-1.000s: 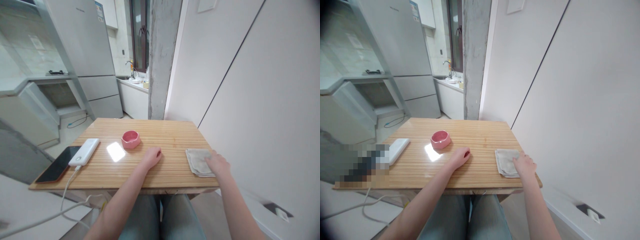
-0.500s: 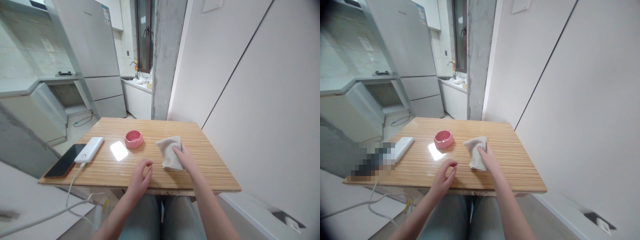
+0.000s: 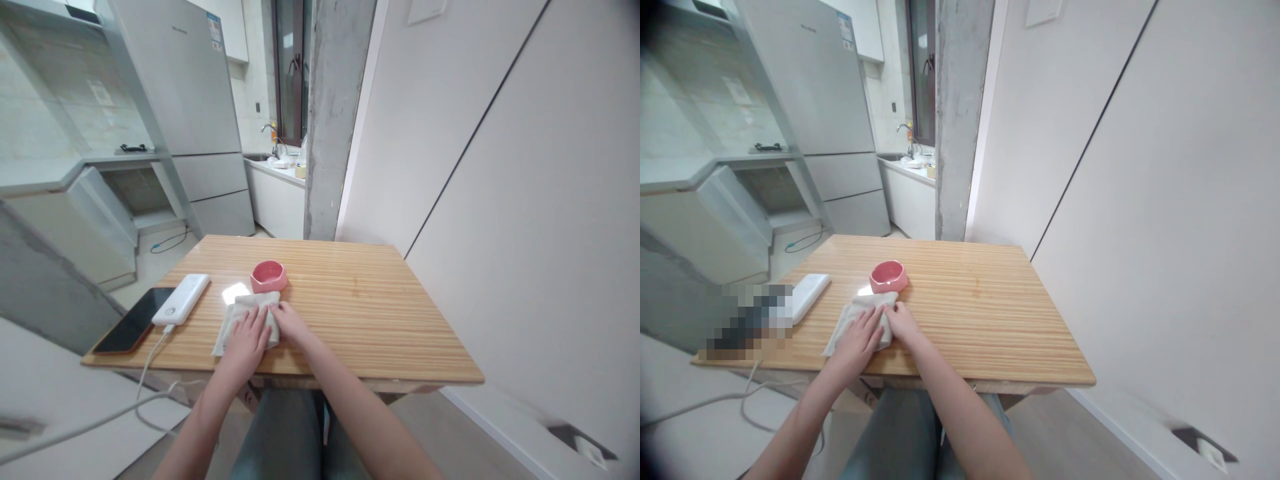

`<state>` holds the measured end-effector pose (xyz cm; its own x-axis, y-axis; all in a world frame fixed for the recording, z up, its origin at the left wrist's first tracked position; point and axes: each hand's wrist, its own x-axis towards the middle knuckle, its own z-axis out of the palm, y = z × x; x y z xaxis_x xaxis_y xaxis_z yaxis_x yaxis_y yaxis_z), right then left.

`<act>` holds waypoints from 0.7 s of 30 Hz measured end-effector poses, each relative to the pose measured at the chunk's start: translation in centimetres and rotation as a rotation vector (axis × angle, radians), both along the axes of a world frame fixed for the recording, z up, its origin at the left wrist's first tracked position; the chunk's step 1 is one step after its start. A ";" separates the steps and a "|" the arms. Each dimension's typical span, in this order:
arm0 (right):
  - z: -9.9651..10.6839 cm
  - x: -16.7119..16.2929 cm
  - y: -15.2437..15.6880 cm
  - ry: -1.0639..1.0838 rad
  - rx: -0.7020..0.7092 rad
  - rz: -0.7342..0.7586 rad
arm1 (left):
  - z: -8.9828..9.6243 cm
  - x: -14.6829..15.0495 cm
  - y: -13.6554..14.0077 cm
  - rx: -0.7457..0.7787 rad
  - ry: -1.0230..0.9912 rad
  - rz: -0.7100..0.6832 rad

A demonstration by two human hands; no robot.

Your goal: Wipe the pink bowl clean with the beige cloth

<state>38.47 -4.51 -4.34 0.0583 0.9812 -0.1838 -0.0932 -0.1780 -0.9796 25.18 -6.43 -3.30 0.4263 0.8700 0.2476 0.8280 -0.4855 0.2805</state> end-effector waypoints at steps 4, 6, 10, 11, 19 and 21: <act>1.3 5.2 -1.9 0.016 -0.087 0.039 | -0.8 -1.4 0.9 -0.020 0.143 0.020; 1.5 8.6 -2.7 -0.032 -0.001 -0.035 | 0.2 -1.5 1.1 -0.057 0.150 0.026; 1.1 14.6 -2.7 -0.106 0.075 -0.271 | 3.1 2.4 1.3 0.008 -0.051 -0.108; 0.9 15.6 -2.5 -0.123 0.089 -0.328 | 3.6 4.3 1.3 0.016 -0.137 -0.181; -0.9 17.6 -1.4 -0.599 0.446 -0.405 | 2.6 18.4 3.9 -0.230 -0.163 -0.343; -1.2 17.5 -1.5 -0.707 0.470 -0.384 | 1.6 19.5 4.5 -0.215 -0.160 -0.352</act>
<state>55.92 -6.02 -5.54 0.3409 0.8364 0.4292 0.5820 0.1708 -0.7950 44.67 -1.92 -1.68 0.6772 0.7174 0.1634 0.5606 -0.6469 0.5170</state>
